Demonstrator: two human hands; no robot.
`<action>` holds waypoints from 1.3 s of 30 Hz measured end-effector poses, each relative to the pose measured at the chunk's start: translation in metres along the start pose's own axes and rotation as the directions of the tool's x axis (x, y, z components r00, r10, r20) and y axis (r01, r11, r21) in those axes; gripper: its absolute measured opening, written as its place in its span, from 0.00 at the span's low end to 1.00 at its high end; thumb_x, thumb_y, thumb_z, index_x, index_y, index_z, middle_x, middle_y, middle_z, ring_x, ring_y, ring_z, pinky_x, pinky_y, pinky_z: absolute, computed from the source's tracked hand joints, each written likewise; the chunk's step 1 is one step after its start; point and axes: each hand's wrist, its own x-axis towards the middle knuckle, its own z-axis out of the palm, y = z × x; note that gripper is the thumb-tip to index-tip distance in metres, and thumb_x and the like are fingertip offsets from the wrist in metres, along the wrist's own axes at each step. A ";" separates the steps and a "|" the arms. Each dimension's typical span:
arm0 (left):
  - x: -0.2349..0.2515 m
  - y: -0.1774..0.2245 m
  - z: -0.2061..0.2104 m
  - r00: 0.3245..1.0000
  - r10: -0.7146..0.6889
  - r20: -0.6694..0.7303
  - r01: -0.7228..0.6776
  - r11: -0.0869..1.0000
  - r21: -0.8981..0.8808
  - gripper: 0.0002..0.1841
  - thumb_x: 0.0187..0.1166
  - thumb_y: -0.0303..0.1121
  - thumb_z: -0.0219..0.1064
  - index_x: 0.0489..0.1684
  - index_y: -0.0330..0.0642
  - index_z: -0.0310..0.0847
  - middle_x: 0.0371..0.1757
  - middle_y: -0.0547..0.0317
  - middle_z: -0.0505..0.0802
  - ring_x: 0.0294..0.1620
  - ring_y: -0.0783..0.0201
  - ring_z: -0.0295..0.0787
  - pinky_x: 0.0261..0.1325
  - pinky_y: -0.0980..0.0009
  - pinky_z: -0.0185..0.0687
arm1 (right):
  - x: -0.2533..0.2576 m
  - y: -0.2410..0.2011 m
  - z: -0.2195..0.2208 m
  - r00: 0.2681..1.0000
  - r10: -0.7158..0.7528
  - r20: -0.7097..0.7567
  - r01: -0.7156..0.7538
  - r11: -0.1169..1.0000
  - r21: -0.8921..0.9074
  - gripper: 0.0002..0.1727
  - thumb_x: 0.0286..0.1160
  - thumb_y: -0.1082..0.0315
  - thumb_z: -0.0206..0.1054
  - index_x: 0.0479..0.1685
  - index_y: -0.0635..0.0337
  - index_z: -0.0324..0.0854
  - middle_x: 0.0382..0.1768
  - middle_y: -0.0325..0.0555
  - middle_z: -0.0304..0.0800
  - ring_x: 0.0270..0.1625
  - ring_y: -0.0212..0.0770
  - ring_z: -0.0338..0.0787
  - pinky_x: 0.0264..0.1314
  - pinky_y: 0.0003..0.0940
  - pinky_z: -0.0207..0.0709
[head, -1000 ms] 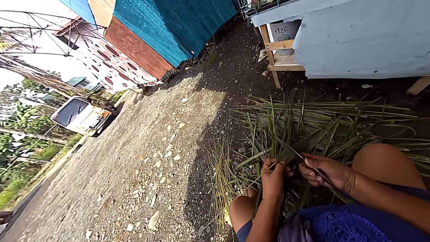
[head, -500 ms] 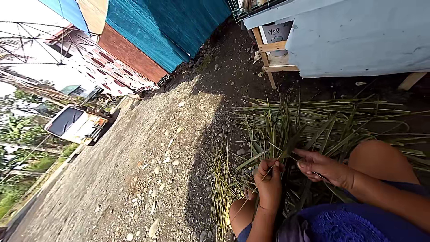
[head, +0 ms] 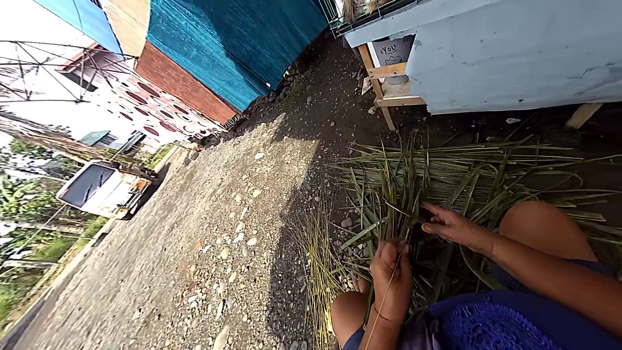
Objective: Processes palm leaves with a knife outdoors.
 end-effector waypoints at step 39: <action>-0.013 0.011 -0.008 0.973 -0.092 0.214 0.037 0.969 0.245 0.05 0.74 0.23 0.66 0.34 0.37 0.89 0.38 0.56 0.94 0.40 0.69 0.93 0.49 0.75 0.90 | 0.034 0.052 -0.026 0.799 0.580 -0.158 -0.502 0.789 0.355 0.30 0.95 0.41 0.35 0.67 0.53 0.73 0.19 0.43 0.76 0.14 0.38 0.76 0.15 0.32 0.72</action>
